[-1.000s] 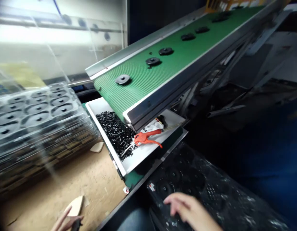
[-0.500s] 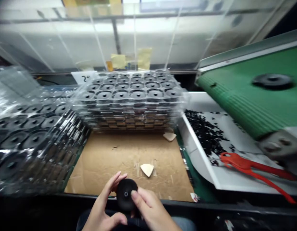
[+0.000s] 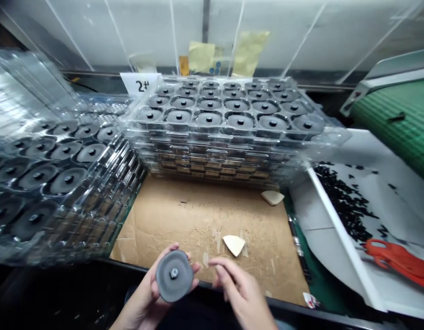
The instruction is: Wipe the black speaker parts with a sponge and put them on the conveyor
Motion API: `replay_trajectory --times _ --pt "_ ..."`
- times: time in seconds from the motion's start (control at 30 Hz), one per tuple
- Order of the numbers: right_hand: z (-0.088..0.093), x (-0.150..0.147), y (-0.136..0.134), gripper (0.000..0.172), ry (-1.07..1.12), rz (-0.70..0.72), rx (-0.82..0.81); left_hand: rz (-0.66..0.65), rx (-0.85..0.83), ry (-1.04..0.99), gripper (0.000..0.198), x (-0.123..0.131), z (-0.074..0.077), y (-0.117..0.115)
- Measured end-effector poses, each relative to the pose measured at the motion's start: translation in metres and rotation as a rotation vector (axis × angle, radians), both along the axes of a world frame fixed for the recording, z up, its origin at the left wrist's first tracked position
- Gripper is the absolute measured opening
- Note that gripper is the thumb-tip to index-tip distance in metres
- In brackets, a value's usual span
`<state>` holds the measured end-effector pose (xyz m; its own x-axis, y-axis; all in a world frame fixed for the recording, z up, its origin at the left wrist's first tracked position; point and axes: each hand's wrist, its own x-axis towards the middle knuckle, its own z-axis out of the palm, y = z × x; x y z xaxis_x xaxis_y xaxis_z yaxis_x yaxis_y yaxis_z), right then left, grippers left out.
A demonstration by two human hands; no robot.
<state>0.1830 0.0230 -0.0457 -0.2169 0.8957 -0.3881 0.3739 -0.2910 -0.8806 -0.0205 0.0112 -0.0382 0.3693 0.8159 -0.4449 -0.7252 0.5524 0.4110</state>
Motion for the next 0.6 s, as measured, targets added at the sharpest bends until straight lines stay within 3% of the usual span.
replay_trajectory --times 0.07,0.13,0.2,0.3,0.37,0.43,0.5,0.6 --pt "0.008 0.025 0.008 0.037 -0.236 -0.171 0.267 0.043 -0.063 -0.03 0.065 0.0 0.0 0.003" --pt "0.03 0.051 0.021 0.031 -0.487 -0.324 0.554 0.062 -0.109 -0.047 0.057 0.0 -0.001 0.007" --pt "0.064 0.076 0.042 0.032 -0.724 -0.452 0.789 0.07 -0.12 -0.055 0.051 0.001 -0.004 0.012" --pt "0.127 0.111 0.087 0.038 -1.025 -0.608 1.005 0.055 -0.105 -0.088 0.047 0.005 -0.008 0.02" --pt "0.165 0.139 0.122 0.04 -1.167 -0.707 1.021 0.043 -0.079 -0.132 0.047 0.009 -0.011 0.023" --pt "0.193 0.172 0.157 0.054 -1.244 -0.801 0.949 0.051 -0.037 -0.194 0.047 0.012 -0.014 0.024" --pt "0.207 0.205 0.187 0.065 -1.255 -0.946 0.822 0.064 -0.003 -0.247 0.045 0.014 -0.017 0.022" --pt "0.206 0.247 0.214 0.037 -1.223 -1.078 0.721 0.075 0.0 -0.271 0.04 0.014 -0.021 0.017"
